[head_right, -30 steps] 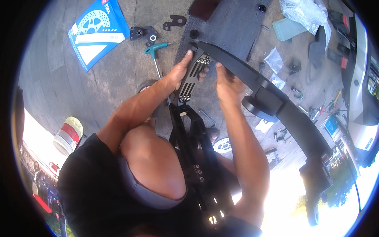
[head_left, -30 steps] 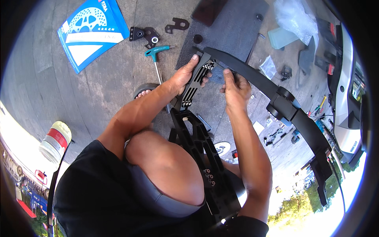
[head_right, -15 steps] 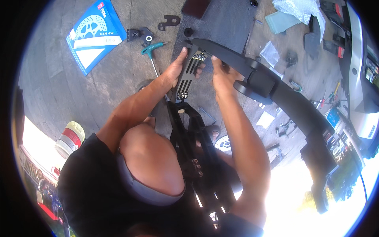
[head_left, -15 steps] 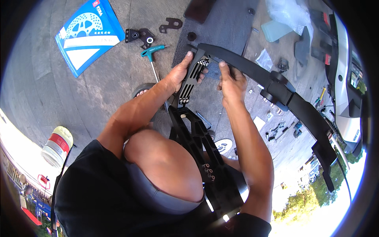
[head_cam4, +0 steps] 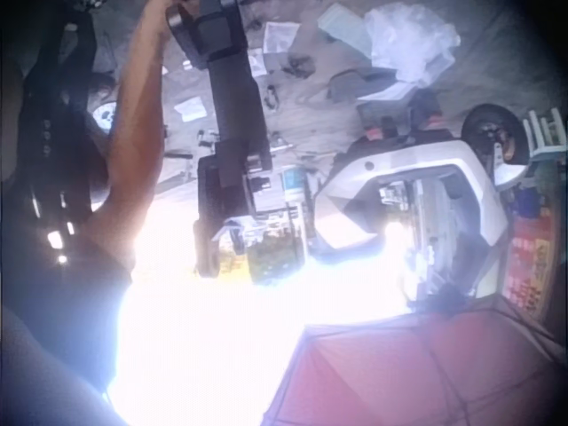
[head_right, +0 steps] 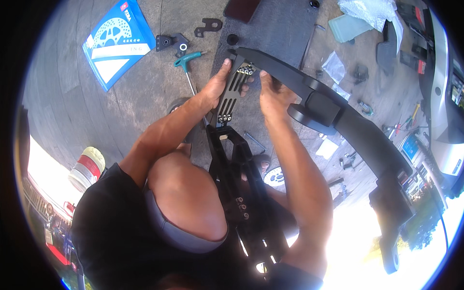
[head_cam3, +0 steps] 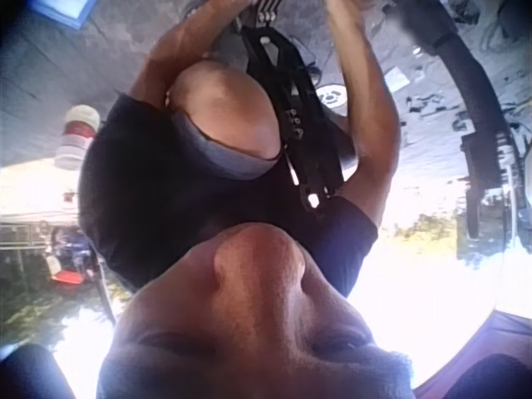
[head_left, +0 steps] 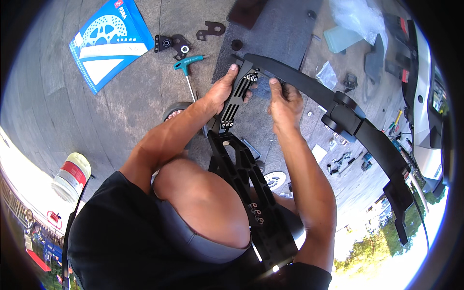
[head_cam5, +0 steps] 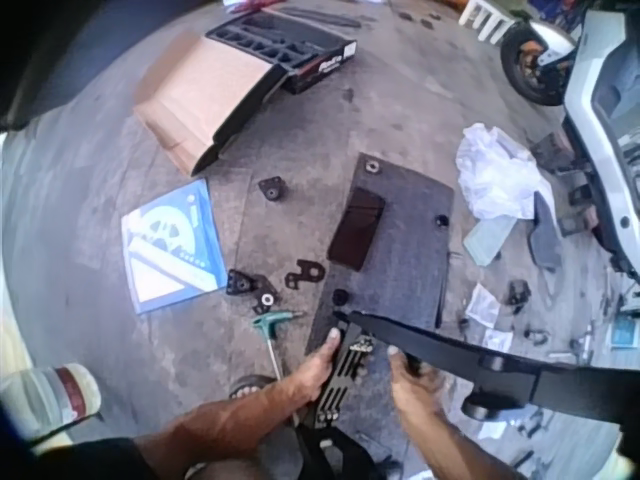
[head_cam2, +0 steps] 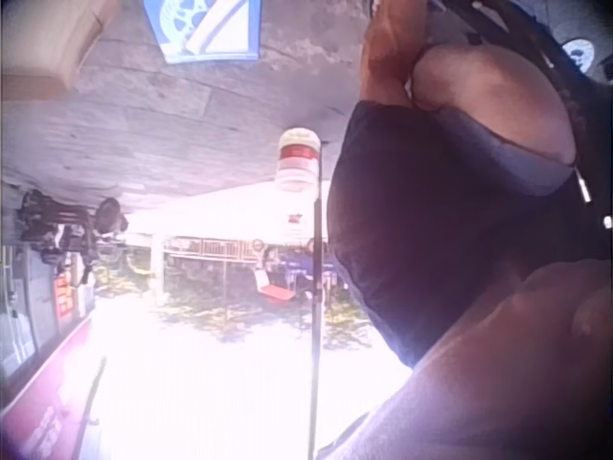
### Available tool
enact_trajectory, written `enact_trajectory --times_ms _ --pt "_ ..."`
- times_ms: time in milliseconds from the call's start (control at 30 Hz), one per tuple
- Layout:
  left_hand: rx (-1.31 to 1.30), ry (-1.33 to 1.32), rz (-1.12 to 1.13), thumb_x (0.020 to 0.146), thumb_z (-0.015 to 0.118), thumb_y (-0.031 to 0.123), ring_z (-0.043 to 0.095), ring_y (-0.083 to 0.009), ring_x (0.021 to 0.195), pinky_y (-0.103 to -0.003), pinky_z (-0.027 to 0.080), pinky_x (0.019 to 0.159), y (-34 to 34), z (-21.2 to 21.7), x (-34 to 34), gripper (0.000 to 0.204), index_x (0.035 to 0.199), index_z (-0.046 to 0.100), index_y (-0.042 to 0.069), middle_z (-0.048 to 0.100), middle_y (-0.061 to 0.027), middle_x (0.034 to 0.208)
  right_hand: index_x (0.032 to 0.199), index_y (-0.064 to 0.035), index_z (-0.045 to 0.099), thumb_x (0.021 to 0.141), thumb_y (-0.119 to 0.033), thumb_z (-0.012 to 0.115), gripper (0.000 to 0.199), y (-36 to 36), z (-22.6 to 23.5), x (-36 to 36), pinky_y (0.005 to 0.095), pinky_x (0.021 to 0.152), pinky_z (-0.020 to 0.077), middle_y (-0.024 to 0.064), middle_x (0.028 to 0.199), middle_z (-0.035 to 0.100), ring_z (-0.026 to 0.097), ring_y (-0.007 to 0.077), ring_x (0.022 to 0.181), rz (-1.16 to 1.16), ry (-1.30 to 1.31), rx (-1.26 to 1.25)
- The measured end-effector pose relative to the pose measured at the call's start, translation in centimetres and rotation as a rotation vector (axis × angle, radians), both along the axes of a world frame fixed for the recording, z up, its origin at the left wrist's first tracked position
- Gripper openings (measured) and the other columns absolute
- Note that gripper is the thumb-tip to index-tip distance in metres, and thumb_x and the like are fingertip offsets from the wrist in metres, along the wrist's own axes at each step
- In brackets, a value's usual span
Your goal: The person assembles a black metal frame by attaching brackets and tightening bolts. They use a T-handle hex key to secure the components and periodically reposition the frame to access different fastening points.
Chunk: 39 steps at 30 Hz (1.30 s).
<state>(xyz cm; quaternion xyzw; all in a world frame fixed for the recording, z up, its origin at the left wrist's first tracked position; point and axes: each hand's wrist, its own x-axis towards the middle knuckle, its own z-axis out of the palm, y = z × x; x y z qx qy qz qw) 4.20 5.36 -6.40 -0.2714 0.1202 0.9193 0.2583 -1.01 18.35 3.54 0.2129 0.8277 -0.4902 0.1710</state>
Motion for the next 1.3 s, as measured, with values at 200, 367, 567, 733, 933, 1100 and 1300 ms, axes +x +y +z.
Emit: enact_trajectory --times_ms 200,367,567,733,933,1100,1300 --pt "-0.316 -0.18 -0.06 0.092 0.048 0.058 0.063 -0.0218 0.092 -0.034 0.052 0.08 -0.8 1.3 0.1 0.066 0.128 0.05 0.002 0.061 -0.0149 0.114 0.09 -0.0011 0.056 0.091 -0.019 0.066 0.02 1.7 1.3 1.0 0.0231 0.043 0.0392 0.0016 0.065 0.055 0.048 0.0061 0.052 0.092 -0.032 0.072" --pt "-1.153 0.041 -0.059 0.092 0.063 0.029 0.06 -0.0133 0.073 -0.029 0.05 0.069 -4.3 1.9 3.5 0.035 0.105 0.059 -0.003 0.065 -0.0064 0.086 0.096 0.0007 0.053 0.09 -0.014 0.066 0.02 6.7 2.8 2.7 0.0211 0.048 0.0381 0.0013 0.067 0.055 0.048 0.0055 0.054 0.408 -0.08 0.129" --pt "-1.851 -0.013 -0.402 0.081 0.071 0.039 0.068 -0.0298 0.078 -0.038 0.052 0.071 -8.4 0.9 5.1 0.044 0.091 0.065 -0.003 0.068 -0.018 0.079 0.103 0.0018 0.058 0.086 -0.01 0.067 0.023 9.6 2.6 3.2 0.0239 0.057 0.0445 0.0028 0.073 0.059 0.054 0.008 0.062 0.427 -0.156 0.178" --pt "-2.023 -0.064 -0.577 0.076 0.071 0.042 0.066 -0.0385 0.08 -0.046 0.052 0.072 -8.5 0.1 5.0 0.043 0.085 0.066 0.001 0.069 -0.0195 0.082 0.103 0.0028 0.059 0.081 -0.025 0.071 0.038 9.4 1.9 2.4 0.0357 0.066 0.0502 0.0169 0.082 0.065 0.065 0.0285 0.073 0.495 -0.062 0.193" --pt "-2.044 0.034 -0.501 0.082 0.066 0.031 0.066 -0.0391 0.075 -0.044 0.052 0.068 -8.9 -0.1 5.1 0.031 0.083 0.062 0.0 0.067 -0.0191 0.076 0.108 -0.0002 0.057 0.083 -0.01 0.069 0.029 9.5 -0.1 4.6 0.0271 0.066 0.0503 0.0079 0.083 0.064 0.06 0.0116 0.071 0.491 0.108 0.11" --pt "-1.621 0.31 -0.144 0.09 0.058 0.009 0.061 -0.0144 0.06 -0.031 0.049 0.055 -8.5 5.5 3.7 0.01 0.092 0.052 0.0 0.058 -0.0087 0.064 0.106 -0.0012 0.057 0.084 -0.01 0.069 0.027 10.8 -3.2 5.2 0.0266 0.065 0.0496 0.0064 0.081 0.063 0.059 0.0107 0.07 0.454 0.141 0.012" --pt "-1.197 0.923 -0.494 0.086 0.063 0.005 0.06 -0.0183 0.08 -0.032 0.049 0.065 -7.2 13.2 0.6 0.011 0.095 0.057 0.001 0.059 -0.0123 0.093 0.109 -0.0018 0.058 0.085 -0.007 0.068 0.027 10.2 -3.2 4.8 0.0248 0.065 0.0487 0.0035 0.082 0.062 0.057 0.0089 0.071 0.628 0.193 -0.056"
